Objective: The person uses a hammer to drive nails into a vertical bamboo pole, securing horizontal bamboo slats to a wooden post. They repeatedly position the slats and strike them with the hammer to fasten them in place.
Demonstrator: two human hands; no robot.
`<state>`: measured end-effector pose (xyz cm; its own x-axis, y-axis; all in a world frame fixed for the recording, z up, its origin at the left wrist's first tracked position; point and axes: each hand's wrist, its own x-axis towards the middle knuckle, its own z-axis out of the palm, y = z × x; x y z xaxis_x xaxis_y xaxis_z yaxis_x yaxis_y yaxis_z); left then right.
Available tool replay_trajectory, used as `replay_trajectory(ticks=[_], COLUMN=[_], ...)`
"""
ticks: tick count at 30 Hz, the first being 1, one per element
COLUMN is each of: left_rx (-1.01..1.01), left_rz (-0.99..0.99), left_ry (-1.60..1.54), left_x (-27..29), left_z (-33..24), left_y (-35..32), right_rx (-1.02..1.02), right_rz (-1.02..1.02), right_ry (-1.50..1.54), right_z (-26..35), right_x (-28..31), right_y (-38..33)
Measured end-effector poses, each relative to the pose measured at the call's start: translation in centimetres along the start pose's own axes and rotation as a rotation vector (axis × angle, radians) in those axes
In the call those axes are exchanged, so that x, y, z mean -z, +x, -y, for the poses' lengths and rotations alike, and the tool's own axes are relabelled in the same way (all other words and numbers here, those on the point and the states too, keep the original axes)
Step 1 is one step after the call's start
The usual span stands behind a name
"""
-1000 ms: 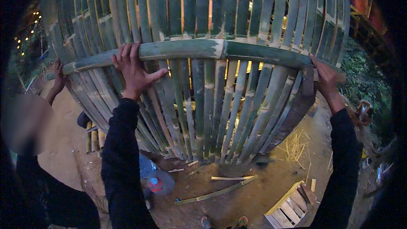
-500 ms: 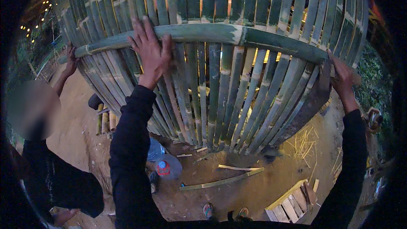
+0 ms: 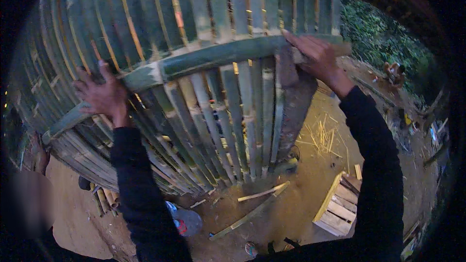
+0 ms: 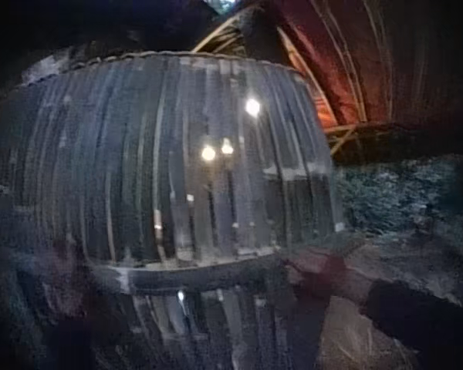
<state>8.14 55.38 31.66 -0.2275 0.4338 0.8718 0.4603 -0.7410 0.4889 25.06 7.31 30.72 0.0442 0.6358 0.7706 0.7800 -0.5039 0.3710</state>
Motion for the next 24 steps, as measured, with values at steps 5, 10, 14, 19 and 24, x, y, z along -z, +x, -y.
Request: replay_trajectory(ticks=[5, 10, 14, 19, 24], left_rx=[-0.272, -0.113, -0.058, -0.226, -0.208], left_rz=[-0.037, 0.100, 0.140, 0.099, 0.084], left_ry=[0.100, 0.020, 0.011, 0.123, 0.251], left_x=[-4.7, -2.0, -0.8, -3.9, -3.7], left_z=[7.9, 5.3, 3.1, 6.3, 8.0], left_y=[1.9, 1.8, 1.9, 1.7, 2.0], right_rx=[-0.018, -0.173, -0.321, -0.760, -1.129], right_rz=[-0.107, -0.099, -0.141, -0.453, -0.491], right_ry=[-0.020, 0.043, 0.087, 0.160, 0.704], right_z=[0.5, 2.7, 2.0, -4.7, -7.0], right_x=[-1.0, -0.3, 0.7, 0.0, -0.7], right_y=[0.0, -0.7, -6.0, -11.4, -8.3])
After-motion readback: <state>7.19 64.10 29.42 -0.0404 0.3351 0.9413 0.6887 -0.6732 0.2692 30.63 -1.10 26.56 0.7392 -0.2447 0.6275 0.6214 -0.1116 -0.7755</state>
